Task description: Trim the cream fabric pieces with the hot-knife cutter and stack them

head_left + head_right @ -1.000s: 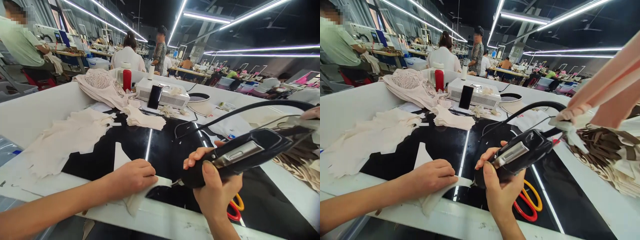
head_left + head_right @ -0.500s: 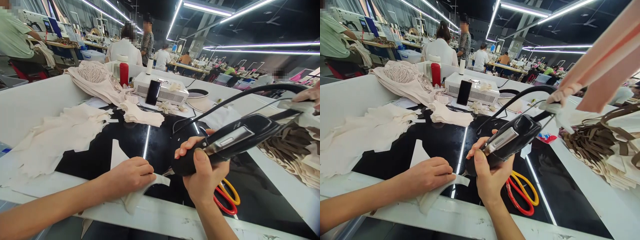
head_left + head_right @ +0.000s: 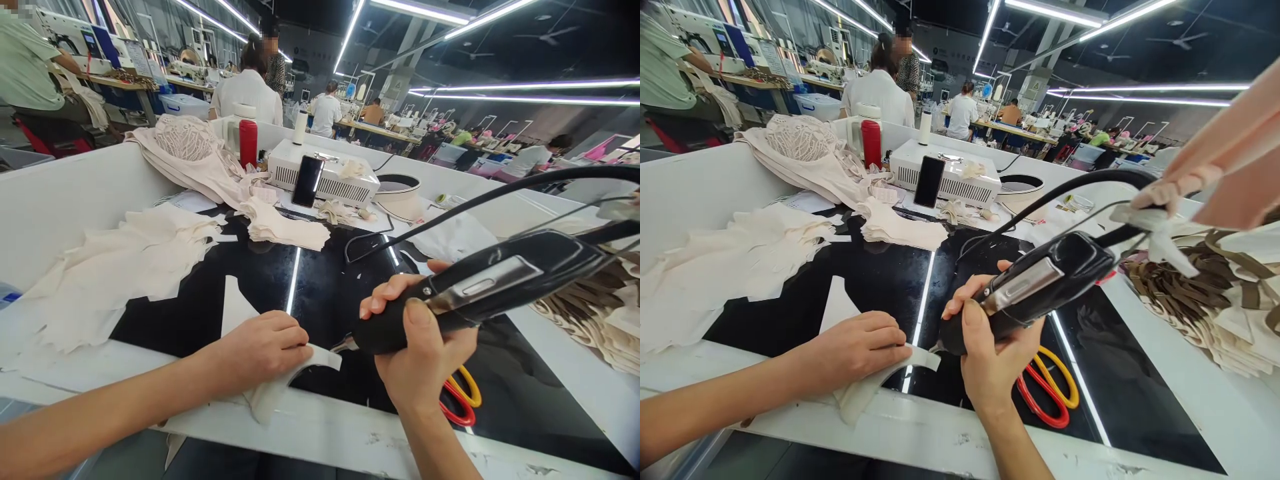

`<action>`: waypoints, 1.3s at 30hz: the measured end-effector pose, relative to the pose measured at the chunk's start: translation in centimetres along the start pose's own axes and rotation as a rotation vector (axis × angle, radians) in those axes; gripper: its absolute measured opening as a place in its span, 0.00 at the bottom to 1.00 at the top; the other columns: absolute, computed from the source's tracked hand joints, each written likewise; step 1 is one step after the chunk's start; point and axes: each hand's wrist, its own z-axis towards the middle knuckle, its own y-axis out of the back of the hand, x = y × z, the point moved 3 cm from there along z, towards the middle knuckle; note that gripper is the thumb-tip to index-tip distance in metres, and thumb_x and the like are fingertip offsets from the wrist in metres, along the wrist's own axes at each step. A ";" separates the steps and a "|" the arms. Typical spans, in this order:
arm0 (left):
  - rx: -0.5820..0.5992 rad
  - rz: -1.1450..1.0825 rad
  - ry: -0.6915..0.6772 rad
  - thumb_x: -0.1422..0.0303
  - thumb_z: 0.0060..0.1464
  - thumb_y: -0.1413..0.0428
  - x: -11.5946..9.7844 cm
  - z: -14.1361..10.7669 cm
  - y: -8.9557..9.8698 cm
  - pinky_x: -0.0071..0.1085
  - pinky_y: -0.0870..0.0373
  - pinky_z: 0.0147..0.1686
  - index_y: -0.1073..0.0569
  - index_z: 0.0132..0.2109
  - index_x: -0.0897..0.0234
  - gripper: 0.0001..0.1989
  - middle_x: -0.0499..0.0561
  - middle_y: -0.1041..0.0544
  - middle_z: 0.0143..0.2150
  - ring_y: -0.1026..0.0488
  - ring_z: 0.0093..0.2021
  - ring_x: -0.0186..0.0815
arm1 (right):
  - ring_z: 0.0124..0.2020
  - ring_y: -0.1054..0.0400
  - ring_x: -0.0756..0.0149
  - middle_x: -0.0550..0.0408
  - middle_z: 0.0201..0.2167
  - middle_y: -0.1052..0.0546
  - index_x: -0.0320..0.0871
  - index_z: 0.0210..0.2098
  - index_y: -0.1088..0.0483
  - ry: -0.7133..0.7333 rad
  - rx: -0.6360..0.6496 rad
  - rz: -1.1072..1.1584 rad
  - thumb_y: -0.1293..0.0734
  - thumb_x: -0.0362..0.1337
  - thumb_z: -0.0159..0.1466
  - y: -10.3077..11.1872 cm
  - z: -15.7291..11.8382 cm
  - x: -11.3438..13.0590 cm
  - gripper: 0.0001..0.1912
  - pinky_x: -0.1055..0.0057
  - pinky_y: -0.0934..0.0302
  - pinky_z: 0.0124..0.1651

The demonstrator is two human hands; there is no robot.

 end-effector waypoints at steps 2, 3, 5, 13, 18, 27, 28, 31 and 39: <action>0.000 -0.001 -0.001 0.82 0.69 0.48 0.0 -0.1 0.0 0.34 0.23 0.47 0.25 0.49 0.69 0.10 0.52 0.22 0.39 0.24 0.41 0.37 | 0.23 0.30 0.69 0.63 0.30 0.23 0.49 0.52 0.31 0.004 0.012 -0.009 0.25 0.36 0.62 0.2 0.0 0.0 0.20 0.69 0.30 0.26; 0.000 0.002 -0.001 0.82 0.69 0.48 0.0 -0.1 -0.1 0.34 0.23 0.48 0.25 0.50 0.69 0.10 0.52 0.22 0.39 0.24 0.41 0.37 | 0.24 0.29 0.69 0.63 0.30 0.23 0.49 0.52 0.32 0.004 0.020 -0.010 0.25 0.36 0.62 0.3 -0.1 0.0 0.21 0.68 0.29 0.26; 0.002 0.012 -0.003 0.81 0.70 0.48 0.0 -0.1 -0.1 0.34 0.24 0.48 0.25 0.50 0.68 0.09 0.52 0.22 0.39 0.24 0.42 0.37 | 0.24 0.29 0.69 0.63 0.30 0.23 0.49 0.52 0.32 -0.004 0.022 -0.016 0.25 0.36 0.63 0.4 -0.2 -0.1 0.20 0.68 0.29 0.27; 0.002 0.017 -0.009 0.82 0.70 0.49 0.2 -0.1 -0.1 0.34 0.24 0.48 0.24 0.49 0.68 0.11 0.51 0.22 0.39 0.24 0.42 0.37 | 0.23 0.30 0.69 0.63 0.30 0.24 0.50 0.51 0.32 -0.019 0.002 0.010 0.25 0.37 0.62 -0.2 -0.3 0.4 0.20 0.70 0.31 0.25; 0.015 -0.007 -0.008 0.82 0.69 0.48 0.2 -0.1 -0.1 0.34 0.24 0.48 0.24 0.49 0.69 0.10 0.52 0.22 0.39 0.24 0.43 0.37 | 0.24 0.29 0.69 0.63 0.31 0.23 0.51 0.53 0.32 -0.016 0.079 0.054 0.24 0.40 0.63 -0.7 -1.0 0.4 0.21 0.69 0.29 0.26; 0.039 -0.011 0.001 0.81 0.70 0.49 0.2 0.0 0.0 0.33 0.24 0.48 0.25 0.50 0.67 0.10 0.51 0.22 0.39 0.23 0.43 0.36 | 0.25 0.28 0.70 0.62 0.32 0.23 0.51 0.54 0.32 -0.042 0.107 0.063 0.25 0.37 0.65 -0.9 -1.6 -0.1 0.20 0.69 0.29 0.28; 0.037 -0.007 0.001 0.81 0.70 0.49 0.2 0.0 0.0 0.33 0.24 0.48 0.25 0.50 0.67 0.10 0.51 0.22 0.39 0.23 0.43 0.36 | 0.25 0.28 0.70 0.62 0.32 0.23 0.50 0.54 0.32 -0.043 0.105 0.063 0.25 0.37 0.65 -0.9 -1.5 0.0 0.20 0.69 0.28 0.28; 0.030 0.010 -0.010 0.82 0.69 0.48 0.2 0.1 0.1 0.33 0.24 0.48 0.24 0.49 0.68 0.10 0.51 0.22 0.39 0.23 0.42 0.36 | 0.25 0.28 0.69 0.62 0.32 0.23 0.50 0.53 0.31 -0.018 0.077 0.060 0.25 0.38 0.64 -0.6 -1.3 0.4 0.20 0.69 0.29 0.26; 0.036 -0.005 -0.018 0.82 0.69 0.48 0.3 -0.2 -0.2 0.35 0.23 0.48 0.25 0.50 0.69 0.10 0.52 0.23 0.39 0.24 0.42 0.37 | 0.24 0.29 0.68 0.62 0.31 0.23 0.51 0.53 0.31 -0.018 0.058 -0.005 0.25 0.37 0.64 0.4 -1.2 0.5 0.20 0.68 0.29 0.25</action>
